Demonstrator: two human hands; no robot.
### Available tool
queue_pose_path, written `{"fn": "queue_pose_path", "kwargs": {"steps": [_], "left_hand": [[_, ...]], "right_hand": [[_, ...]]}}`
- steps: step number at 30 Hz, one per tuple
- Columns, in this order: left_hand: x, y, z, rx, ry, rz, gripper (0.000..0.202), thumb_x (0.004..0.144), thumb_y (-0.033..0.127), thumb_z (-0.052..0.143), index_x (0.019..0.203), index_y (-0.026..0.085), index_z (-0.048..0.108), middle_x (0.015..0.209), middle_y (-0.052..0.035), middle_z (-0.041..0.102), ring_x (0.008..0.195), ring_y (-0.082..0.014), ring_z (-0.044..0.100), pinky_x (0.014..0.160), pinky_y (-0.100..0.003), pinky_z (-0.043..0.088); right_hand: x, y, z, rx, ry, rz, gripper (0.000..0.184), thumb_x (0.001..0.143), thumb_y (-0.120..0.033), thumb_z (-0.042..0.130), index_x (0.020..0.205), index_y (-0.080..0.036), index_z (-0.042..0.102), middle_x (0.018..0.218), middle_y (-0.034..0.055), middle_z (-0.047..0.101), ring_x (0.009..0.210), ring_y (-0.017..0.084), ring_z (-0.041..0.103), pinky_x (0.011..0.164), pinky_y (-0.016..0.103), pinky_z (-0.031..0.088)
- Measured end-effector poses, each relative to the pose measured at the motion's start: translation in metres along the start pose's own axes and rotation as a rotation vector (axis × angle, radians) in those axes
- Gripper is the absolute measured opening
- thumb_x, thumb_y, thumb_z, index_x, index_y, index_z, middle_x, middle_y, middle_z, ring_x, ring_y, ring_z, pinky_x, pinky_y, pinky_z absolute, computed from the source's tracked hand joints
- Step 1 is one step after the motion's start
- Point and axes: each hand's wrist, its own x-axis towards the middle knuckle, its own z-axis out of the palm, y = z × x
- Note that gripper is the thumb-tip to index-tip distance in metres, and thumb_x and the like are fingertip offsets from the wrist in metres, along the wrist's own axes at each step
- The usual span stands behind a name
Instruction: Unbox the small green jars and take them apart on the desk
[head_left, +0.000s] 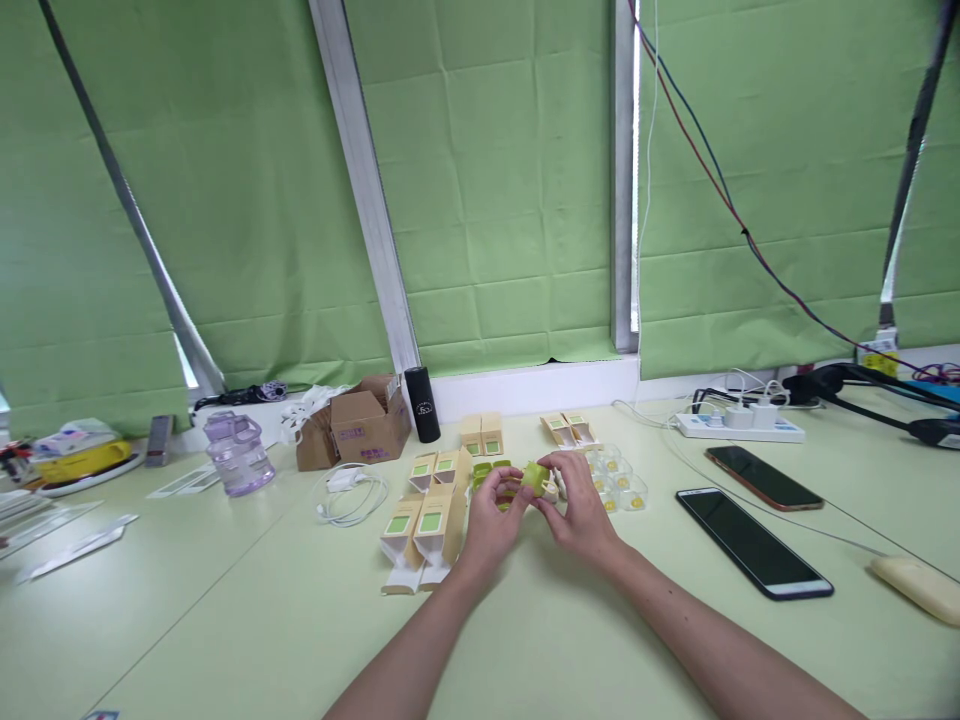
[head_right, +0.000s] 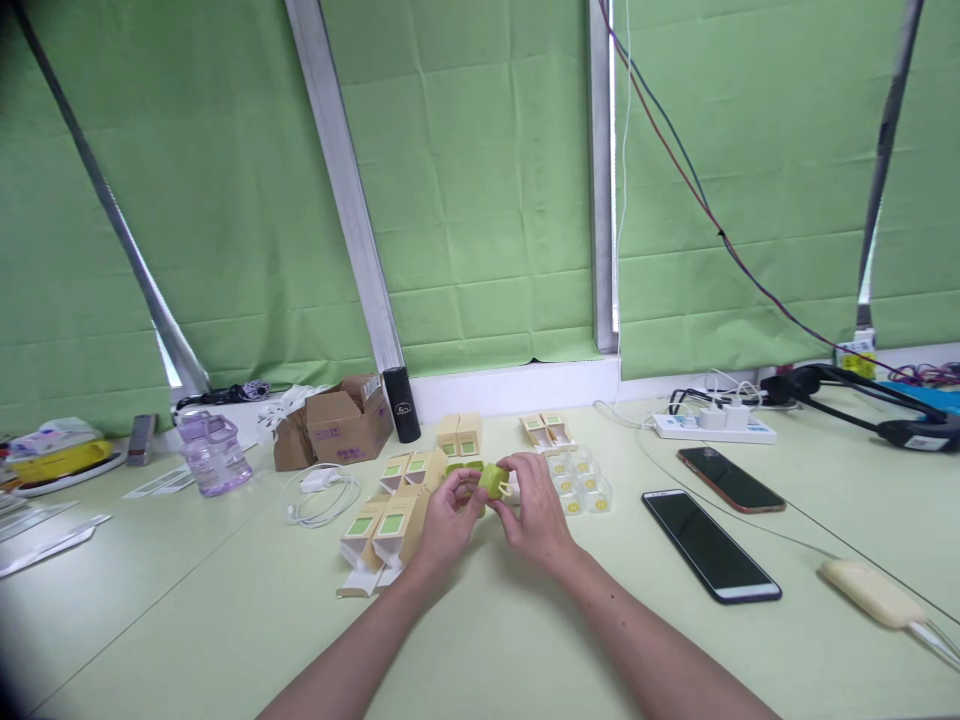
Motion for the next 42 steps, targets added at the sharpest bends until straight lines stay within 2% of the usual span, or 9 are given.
{"fn": "queue_pose_path", "kwargs": {"steps": [11,16,26,31,42], "left_hand": [[-0.002,0.007,0.0,0.019,0.06,0.019,0.04,0.088,0.053,0.07,0.106,0.02,0.059,0.077,-0.0029,0.069,0.078,-0.0202,0.07,0.077,-0.033,0.055],[-0.003,0.01,0.0,0.03,0.065,0.044,0.032,0.089,0.046,0.069,0.105,0.02,0.06,0.076,-0.0013,0.067,0.076,-0.0186,0.068,0.075,-0.032,0.054],[-0.005,0.011,0.0,0.093,0.056,0.092,0.023,0.093,0.039,0.064,0.105,0.02,0.062,0.084,-0.0021,0.068,0.078,-0.0178,0.068,0.079,-0.032,0.054],[-0.007,0.012,0.0,0.171,0.057,0.137,0.018,0.094,0.032,0.063,0.109,0.021,0.064,0.102,-0.0058,0.07,0.086,-0.0181,0.067,0.087,-0.034,0.054],[-0.009,0.011,-0.003,0.244,0.026,0.179,0.021,0.093,0.029,0.062,0.114,0.024,0.068,0.111,-0.0076,0.068,0.093,-0.02,0.066,0.084,-0.034,0.054]], "right_hand": [[0.0,-0.005,-0.004,0.02,-0.015,0.038,0.039,0.087,-0.022,0.062,0.124,-0.024,0.05,0.121,0.0116,0.054,0.117,0.031,0.05,0.099,0.051,0.048],[0.0,-0.006,-0.004,0.025,-0.017,0.039,0.04,0.086,-0.022,0.063,0.124,-0.024,0.051,0.121,0.0117,0.054,0.117,0.032,0.051,0.099,0.051,0.048],[0.0,-0.009,-0.005,0.031,-0.012,0.039,0.037,0.088,-0.028,0.064,0.122,-0.024,0.053,0.119,0.0109,0.057,0.115,0.031,0.053,0.097,0.049,0.05],[0.0,-0.009,-0.005,0.05,-0.023,0.043,0.038,0.088,-0.026,0.064,0.124,-0.025,0.052,0.12,0.0108,0.057,0.117,0.031,0.053,0.099,0.049,0.05],[-0.001,-0.009,-0.004,0.111,-0.072,0.089,0.037,0.09,-0.025,0.06,0.126,-0.025,0.053,0.121,0.0113,0.061,0.115,0.03,0.058,0.098,0.05,0.051]]}}
